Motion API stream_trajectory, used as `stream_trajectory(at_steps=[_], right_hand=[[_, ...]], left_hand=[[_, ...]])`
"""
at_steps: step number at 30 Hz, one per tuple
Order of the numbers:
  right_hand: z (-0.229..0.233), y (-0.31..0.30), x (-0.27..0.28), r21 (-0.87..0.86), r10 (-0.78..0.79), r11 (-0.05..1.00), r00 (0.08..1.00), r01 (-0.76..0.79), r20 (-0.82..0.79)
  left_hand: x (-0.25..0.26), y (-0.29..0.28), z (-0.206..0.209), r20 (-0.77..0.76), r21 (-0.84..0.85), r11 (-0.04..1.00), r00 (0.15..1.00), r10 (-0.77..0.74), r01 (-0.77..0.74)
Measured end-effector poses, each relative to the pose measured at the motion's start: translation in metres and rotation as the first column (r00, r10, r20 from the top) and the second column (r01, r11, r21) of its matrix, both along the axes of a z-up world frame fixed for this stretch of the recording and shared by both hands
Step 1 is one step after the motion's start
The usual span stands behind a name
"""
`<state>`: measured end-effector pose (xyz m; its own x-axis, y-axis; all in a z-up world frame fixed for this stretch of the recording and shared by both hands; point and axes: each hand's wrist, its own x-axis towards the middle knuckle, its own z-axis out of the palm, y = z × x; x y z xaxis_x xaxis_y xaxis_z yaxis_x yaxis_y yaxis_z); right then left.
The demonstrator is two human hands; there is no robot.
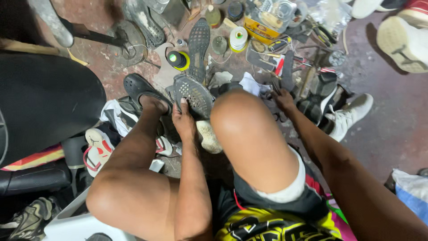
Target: The person trims and cleans a shoe sole using a knife and scissors, while occasionally wiping the components with a cloth and liquid from a bottle.
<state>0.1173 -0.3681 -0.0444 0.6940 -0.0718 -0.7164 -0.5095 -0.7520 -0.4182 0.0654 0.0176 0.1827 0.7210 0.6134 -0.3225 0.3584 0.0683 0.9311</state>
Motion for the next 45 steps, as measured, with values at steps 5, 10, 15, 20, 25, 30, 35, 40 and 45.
stream_trajectory(at_steps=[5,10,15,20,25,30,35,40,45], right_hand=[[0.051,-0.06,-0.037,0.399,-0.291,0.877,0.957,0.269,-0.005],[0.167,-0.08,-0.039,0.661,-0.584,0.479,0.772,0.578,-0.252],[0.353,-0.046,-0.001,0.801,-0.528,0.581,0.817,0.148,0.232],[0.434,-0.002,0.062,0.548,0.006,0.78,0.88,-0.302,0.475],[0.494,0.038,0.061,0.929,-0.045,0.338,0.984,-0.149,0.174],[0.532,0.091,0.058,0.914,0.046,0.282,0.956,-0.292,0.291],[0.514,0.139,0.051,0.585,0.319,0.55,0.798,-0.596,0.512],[0.436,0.173,0.046,0.166,0.364,0.637,0.484,-0.753,0.796],[0.397,0.173,0.031,0.296,0.39,0.66,0.652,-0.69,0.65]], left_hand=[[-0.016,-0.004,0.005,-0.066,0.027,0.999,0.997,-0.026,0.028],[-0.05,-0.007,0.031,0.134,0.183,0.983,0.99,-0.036,0.011],[-0.069,0.002,0.043,0.215,0.217,0.976,0.975,-0.051,0.004],[-0.058,0.02,0.04,0.192,0.086,0.995,0.979,-0.061,0.045],[-0.061,0.029,0.021,0.222,-0.017,0.994,0.969,0.106,-0.104],[-0.055,0.041,0.013,0.316,-0.156,0.981,0.936,0.156,-0.111],[-0.061,0.042,0.008,0.306,-0.18,0.978,0.939,0.154,-0.101],[-0.056,0.037,0.009,0.324,-0.309,0.948,0.928,0.187,-0.083],[-0.053,0.029,0.038,0.3,-0.141,0.99,0.951,0.071,-0.029]])
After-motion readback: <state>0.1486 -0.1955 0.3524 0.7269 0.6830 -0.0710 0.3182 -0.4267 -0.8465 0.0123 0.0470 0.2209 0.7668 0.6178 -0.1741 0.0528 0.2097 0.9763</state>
